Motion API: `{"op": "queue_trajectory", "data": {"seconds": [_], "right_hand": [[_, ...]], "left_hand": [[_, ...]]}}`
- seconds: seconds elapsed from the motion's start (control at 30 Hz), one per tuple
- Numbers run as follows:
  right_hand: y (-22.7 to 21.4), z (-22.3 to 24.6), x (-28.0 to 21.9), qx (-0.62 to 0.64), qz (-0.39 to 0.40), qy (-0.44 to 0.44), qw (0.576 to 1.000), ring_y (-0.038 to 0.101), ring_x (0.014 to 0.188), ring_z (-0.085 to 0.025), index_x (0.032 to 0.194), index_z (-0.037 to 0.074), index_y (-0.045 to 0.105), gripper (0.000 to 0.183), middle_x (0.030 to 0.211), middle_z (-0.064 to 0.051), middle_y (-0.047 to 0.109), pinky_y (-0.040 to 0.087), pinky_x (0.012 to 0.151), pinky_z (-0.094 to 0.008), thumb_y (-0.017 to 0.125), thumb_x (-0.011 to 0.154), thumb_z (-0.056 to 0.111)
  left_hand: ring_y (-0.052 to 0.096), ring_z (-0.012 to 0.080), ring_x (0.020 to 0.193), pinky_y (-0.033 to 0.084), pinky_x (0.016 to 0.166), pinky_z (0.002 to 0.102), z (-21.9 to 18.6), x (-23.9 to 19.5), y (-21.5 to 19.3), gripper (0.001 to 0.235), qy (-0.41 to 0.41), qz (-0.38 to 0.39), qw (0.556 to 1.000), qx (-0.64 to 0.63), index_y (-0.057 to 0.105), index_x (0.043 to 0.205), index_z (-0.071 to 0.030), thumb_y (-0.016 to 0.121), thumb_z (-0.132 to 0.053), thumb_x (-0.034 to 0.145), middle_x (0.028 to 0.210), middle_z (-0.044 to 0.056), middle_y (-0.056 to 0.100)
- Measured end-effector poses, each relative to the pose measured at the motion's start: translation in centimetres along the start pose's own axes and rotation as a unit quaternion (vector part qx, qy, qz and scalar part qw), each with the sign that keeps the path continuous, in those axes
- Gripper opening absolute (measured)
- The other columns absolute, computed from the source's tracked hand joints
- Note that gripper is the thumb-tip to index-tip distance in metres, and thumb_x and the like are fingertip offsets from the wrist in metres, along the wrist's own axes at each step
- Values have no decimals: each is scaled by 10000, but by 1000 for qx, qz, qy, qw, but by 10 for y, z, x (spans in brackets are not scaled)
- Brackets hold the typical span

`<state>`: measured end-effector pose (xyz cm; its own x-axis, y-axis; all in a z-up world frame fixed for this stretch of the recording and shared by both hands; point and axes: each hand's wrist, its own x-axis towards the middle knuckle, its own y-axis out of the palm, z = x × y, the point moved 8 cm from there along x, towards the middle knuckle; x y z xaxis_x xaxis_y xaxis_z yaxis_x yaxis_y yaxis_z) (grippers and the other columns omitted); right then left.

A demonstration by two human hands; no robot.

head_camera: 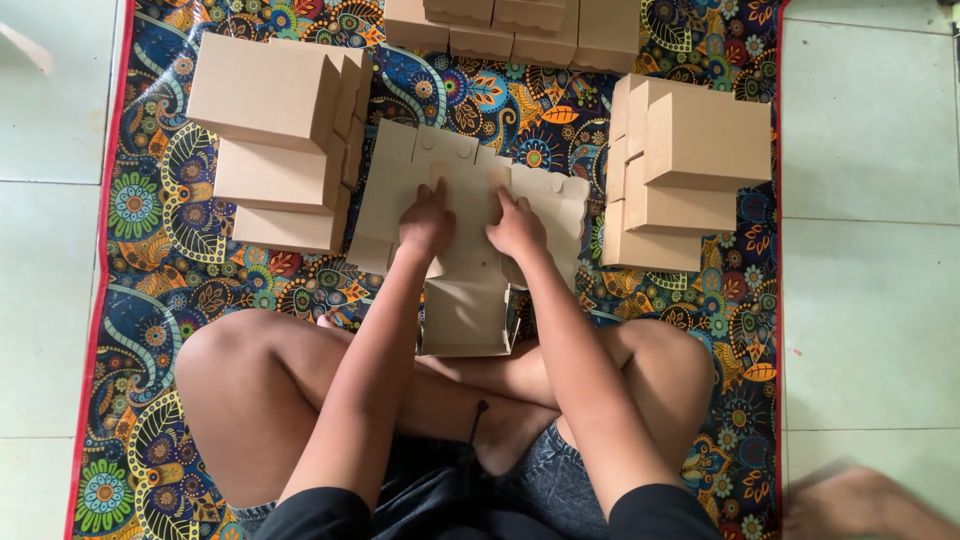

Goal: Folding flat cardboard templates into small boxes and stacking them.

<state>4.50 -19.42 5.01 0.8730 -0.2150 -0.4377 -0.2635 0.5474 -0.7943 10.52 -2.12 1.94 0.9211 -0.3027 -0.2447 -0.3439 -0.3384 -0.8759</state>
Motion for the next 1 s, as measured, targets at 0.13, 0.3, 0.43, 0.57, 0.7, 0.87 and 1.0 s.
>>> {"op": "queue_trajectory", "data": {"seconds": [0.13,0.3,0.43,0.57,0.7,0.87,1.0], "right_hand": [[8,-7,20,-3,19,6,1000,605,1252,-485,1607,216,342,825,1456,-269,490,554,976,-563,671,852,263],[-4,1,3,16,31,-6,999,559,1296,-520,1607,138,337,834,1449,-331,485,534,1015,-569,656,838,191],[-32,15,-41,139,11,-26,990,458,1394,-513,1624,91,289,853,1517,-343,427,444,1129,-576,632,843,91],[-12,-28,-27,250,-9,8,968,519,1383,-390,1575,85,375,809,1438,-237,570,465,1137,-485,633,809,114],[-1,-57,-16,325,-47,-6,944,642,1222,-379,1463,80,558,678,1357,-227,638,584,946,-470,631,790,33],[-35,-36,-47,503,-28,-27,864,711,746,-318,1462,12,504,553,1199,-296,604,542,373,-281,488,909,14],[-60,-29,-72,578,-21,-49,814,698,733,-249,1443,-1,487,538,1153,-207,619,544,375,-224,502,906,17]], "left_hand": [[744,365,960,617,784,520,0,5,0,684,-3,-7,1000,2,407,1589,-142,534,-230,923,1276,139,524],[733,381,1026,608,839,531,-5,-2,-7,696,-12,10,1000,1,397,1597,-133,554,-256,930,1303,152,520],[693,413,1128,583,900,570,-6,-15,-18,868,-14,17,998,-63,387,1591,-80,694,-366,831,1313,179,526],[686,432,1110,587,886,574,15,-12,-11,694,-59,-46,984,-160,536,1484,-49,671,-215,823,1250,178,547],[657,470,1159,556,973,557,19,-28,-15,518,-36,-84,968,-233,616,1377,30,621,-107,877,1201,229,587],[650,421,1200,531,1027,524,28,-56,-57,560,-58,-129,942,-306,671,1310,-26,755,-378,883,1207,234,698],[600,396,1284,501,1078,526,23,-74,-67,744,-65,-55,930,-358,583,1420,-58,849,-375,803,1311,218,664]]}}
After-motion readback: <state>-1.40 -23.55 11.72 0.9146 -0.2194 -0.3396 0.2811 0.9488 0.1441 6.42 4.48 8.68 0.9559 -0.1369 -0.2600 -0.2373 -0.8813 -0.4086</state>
